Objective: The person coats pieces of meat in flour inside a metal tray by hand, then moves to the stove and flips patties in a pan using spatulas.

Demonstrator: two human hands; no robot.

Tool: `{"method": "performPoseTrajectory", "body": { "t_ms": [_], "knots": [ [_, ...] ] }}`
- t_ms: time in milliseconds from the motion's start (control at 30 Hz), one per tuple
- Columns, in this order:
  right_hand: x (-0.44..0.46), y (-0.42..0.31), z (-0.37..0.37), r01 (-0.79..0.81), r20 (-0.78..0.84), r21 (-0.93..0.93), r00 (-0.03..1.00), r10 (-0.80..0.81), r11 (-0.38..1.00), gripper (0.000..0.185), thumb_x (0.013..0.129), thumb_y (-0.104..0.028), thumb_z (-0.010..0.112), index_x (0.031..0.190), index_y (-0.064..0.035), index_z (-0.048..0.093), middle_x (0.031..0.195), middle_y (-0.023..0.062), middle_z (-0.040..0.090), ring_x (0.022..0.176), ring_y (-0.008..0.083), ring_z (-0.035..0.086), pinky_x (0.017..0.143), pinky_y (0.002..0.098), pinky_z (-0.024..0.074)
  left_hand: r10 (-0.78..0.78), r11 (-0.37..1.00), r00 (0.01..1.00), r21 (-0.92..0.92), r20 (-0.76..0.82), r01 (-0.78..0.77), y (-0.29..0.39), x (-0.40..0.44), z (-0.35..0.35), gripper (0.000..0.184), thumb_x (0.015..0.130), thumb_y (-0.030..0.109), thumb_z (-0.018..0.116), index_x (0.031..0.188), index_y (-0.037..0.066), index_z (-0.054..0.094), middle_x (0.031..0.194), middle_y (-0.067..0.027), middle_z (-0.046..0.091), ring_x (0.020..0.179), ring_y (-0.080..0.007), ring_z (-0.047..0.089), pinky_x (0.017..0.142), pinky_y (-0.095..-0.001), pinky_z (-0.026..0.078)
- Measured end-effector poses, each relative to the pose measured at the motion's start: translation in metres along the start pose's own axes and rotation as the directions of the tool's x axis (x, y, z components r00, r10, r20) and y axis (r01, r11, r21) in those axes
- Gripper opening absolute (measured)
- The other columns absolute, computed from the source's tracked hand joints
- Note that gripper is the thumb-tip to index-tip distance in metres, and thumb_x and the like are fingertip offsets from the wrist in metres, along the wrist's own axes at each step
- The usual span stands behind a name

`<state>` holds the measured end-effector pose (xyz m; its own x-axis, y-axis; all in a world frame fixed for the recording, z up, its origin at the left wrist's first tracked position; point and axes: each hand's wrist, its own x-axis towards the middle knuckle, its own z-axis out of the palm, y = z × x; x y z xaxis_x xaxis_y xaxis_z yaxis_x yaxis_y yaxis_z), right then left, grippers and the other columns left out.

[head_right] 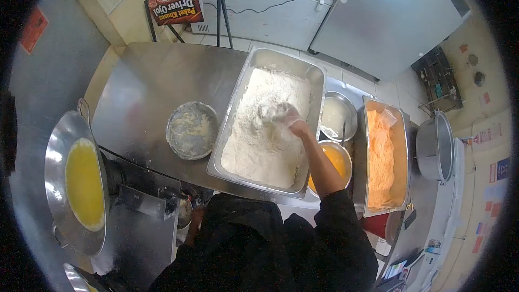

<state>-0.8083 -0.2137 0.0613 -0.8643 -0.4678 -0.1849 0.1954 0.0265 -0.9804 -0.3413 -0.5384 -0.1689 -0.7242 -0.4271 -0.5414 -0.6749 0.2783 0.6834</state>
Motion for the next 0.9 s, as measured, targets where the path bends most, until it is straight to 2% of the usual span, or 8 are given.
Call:
{"method": "performPoseTrajectory", "body": {
  "t_ms": [67, 133, 300, 367, 433, 700, 800, 900],
  "knots": [
    [0.012, -0.019, 0.008, 0.042, 0.016, -0.166, 0.999, -0.04, 0.985, 0.06, 0.061, -0.03, 0.078, 0.107, -0.0001, 0.053, 0.094, 0.0123, 0.061, 0.085, 0.0198, 0.058, 0.072, 0.0312, 0.0477, -0.024, 0.979, 0.996, -0.199, 0.091, 0.042, -0.021, 0.014, 0.005, 0.031, 0.083, 0.031, 0.054, 0.076, 0.003, 0.064, 0.066, -0.0135, 0.06, 0.065, -0.0215, 0.057, 0.061, -0.0384, 0.042],
    [0.004, -0.051, 0.033, 0.191, 0.055, -0.872, 0.953, -0.296, 0.452, 0.064, 0.059, -0.037, 0.08, 0.107, -0.0028, 0.055, 0.096, 0.0129, 0.061, 0.084, 0.0201, 0.057, 0.072, 0.0323, 0.0475, -0.06, 0.994, 0.993, -0.084, 0.101, 0.068, -0.024, 0.018, 0.006, 0.031, 0.083, 0.031, 0.054, 0.076, 0.003, 0.064, 0.066, -0.0136, 0.06, 0.064, -0.0218, 0.057, 0.062, -0.039, 0.042],
    [0.002, -0.027, 0.096, -0.081, -0.092, -0.995, 0.975, -0.203, 0.064, 0.078, 0.06, -0.042, 0.077, 0.121, -0.004, 0.047, 0.103, 0.022, 0.059, 0.097, 0.0322, 0.058, 0.085, 0.0398, 0.0462, -0.06, 0.996, 0.993, 0.074, 0.102, 0.052, 0.03, -0.001, -0.009, 0.031, 0.081, 0.032, 0.054, 0.073, 0.004, 0.064, 0.062, -0.0125, 0.06, 0.059, -0.0216, 0.056, 0.059, -0.0382, 0.042],
    [0.038, 0.009, 0.064, -0.027, -0.029, -0.998, 0.999, -0.029, 0.06, 0.084, 0.059, -0.041, 0.076, 0.129, -0.0103, 0.042, 0.121, 0.0219, 0.051, 0.108, 0.0327, 0.052, 0.092, 0.038, 0.0435, -0.117, 0.993, 0.982, 0.043, 0.147, 0.112, -0.013, 0.018, 0.005, 0.032, 0.081, 0.032, 0.054, 0.07, 0.004, 0.063, 0.061, -0.0115, 0.059, 0.058, -0.0194, 0.054, 0.058, -0.0367, 0.042],
    [0.04, -0.005, 0.05, -0.048, 0.022, -0.849, 0.992, 0.125, 0.527, 0.076, 0.059, -0.041, 0.077, 0.123, -0.0128, 0.047, 0.113, 0.0199, 0.057, 0.099, 0.0306, 0.057, 0.089, 0.0356, 0.0458, -0.103, 0.974, 0.983, -0.184, 0.151, 0.13, -0.048, 0.03, 0.016, 0.03, 0.081, 0.031, 0.055, 0.071, 0.004, 0.063, 0.06, -0.0101, 0.058, 0.057, -0.0169, 0.053, 0.057, -0.0351, 0.042],
    [0.002, -0.035, 0.008, 0.063, -0.024, -0.395, 0.997, -0.079, 0.916, 0.067, 0.066, -0.038, 0.076, 0.119, -0.007, 0.05, 0.117, 0.0148, 0.056, 0.104, 0.0281, 0.055, 0.093, 0.0324, 0.0436, -0.076, 0.903, 0.964, -0.391, 0.256, 0.175, -0.049, 0.007, 0.016, 0.024, 0.082, 0.027, 0.057, 0.075, 0.005, 0.064, 0.063, -0.0011, 0.058, 0.057, -0.0079, 0.049, 0.051, -0.0292, 0.038],
    [-0.034, -0.069, 0.023, 0.0, -0.02, -0.418, 1.0, -0.009, 0.908, 0.069, 0.069, -0.035, 0.072, 0.124, -0.0053, 0.043, 0.112, 0.0174, 0.058, 0.102, 0.0286, 0.057, 0.09, 0.0331, 0.0441, -0.006, 0.886, 0.96, -0.443, 0.281, 0.136, -0.044, 0.004, 0.011, 0.024, 0.082, 0.028, 0.057, 0.074, 0.006, 0.065, 0.063, 0.0015, 0.057, 0.058, -0.0055, 0.048, 0.051, -0.027, 0.037],
    [-0.053, -0.045, 0.032, -0.039, 0.028, -0.962, 0.971, 0.239, 0.269, 0.07, 0.072, -0.029, 0.069, 0.129, -0.0049, 0.036, 0.107, 0.0204, 0.058, 0.097, 0.0311, 0.058, 0.087, 0.0368, 0.0445, 0.021, 0.97, 0.991, -0.245, 0.131, 0.011, -0.063, 0.021, 0.018, 0.024, 0.083, 0.028, 0.057, 0.075, 0.007, 0.066, 0.065, 0.0006, 0.058, 0.058, -0.0061, 0.049, 0.051, -0.0267, 0.037]
  ]
}}
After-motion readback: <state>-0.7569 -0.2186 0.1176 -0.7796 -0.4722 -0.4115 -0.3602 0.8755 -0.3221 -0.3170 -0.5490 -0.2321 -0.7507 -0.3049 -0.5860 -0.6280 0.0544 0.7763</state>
